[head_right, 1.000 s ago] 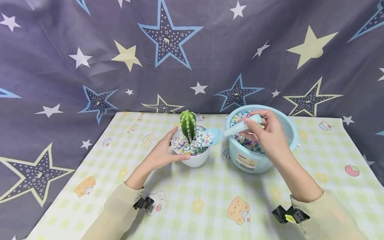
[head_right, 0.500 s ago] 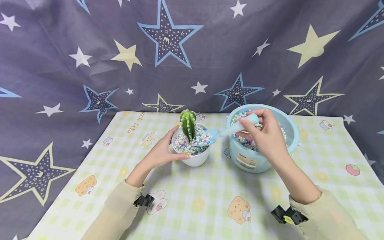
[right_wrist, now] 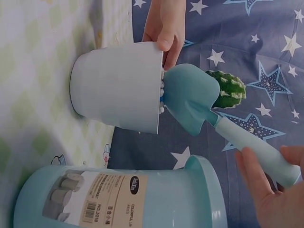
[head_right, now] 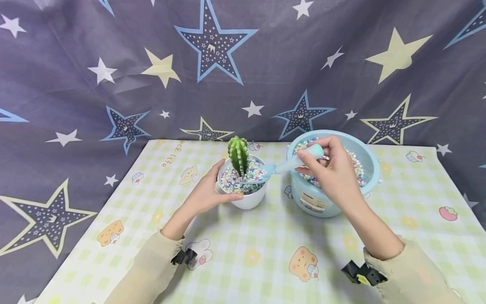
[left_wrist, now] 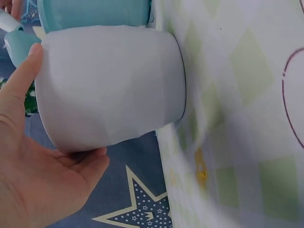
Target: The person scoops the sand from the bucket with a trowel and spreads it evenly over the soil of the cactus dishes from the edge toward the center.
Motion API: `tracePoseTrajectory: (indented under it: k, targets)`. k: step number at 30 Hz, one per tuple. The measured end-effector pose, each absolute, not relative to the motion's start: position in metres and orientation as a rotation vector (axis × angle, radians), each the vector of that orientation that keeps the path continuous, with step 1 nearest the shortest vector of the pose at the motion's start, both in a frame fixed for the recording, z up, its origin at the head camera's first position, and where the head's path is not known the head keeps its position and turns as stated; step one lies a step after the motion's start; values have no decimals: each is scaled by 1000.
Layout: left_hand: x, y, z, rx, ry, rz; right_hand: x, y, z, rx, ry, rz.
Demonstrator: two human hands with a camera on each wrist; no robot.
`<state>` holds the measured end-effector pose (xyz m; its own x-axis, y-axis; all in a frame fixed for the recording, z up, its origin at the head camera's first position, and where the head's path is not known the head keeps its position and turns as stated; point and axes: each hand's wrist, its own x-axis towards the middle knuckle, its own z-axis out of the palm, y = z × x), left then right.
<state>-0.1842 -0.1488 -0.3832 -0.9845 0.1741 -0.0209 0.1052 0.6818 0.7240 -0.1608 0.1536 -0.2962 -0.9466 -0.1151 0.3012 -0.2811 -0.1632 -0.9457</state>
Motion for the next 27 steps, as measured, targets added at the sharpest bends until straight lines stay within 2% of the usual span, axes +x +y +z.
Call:
tracePoseTrajectory:
  k: [6,14,27]
  targets:
    - [-185,-150,-382,236,2786,1161,-159,150,-295,466,-2004,2221]
    - [-192,-157,-378,375,2776,1092,-155,148,-294,531,-2006,2160]
    - [-188,-153,-378,297,2802,1098,-153,142,-293,513,-2033,2056]
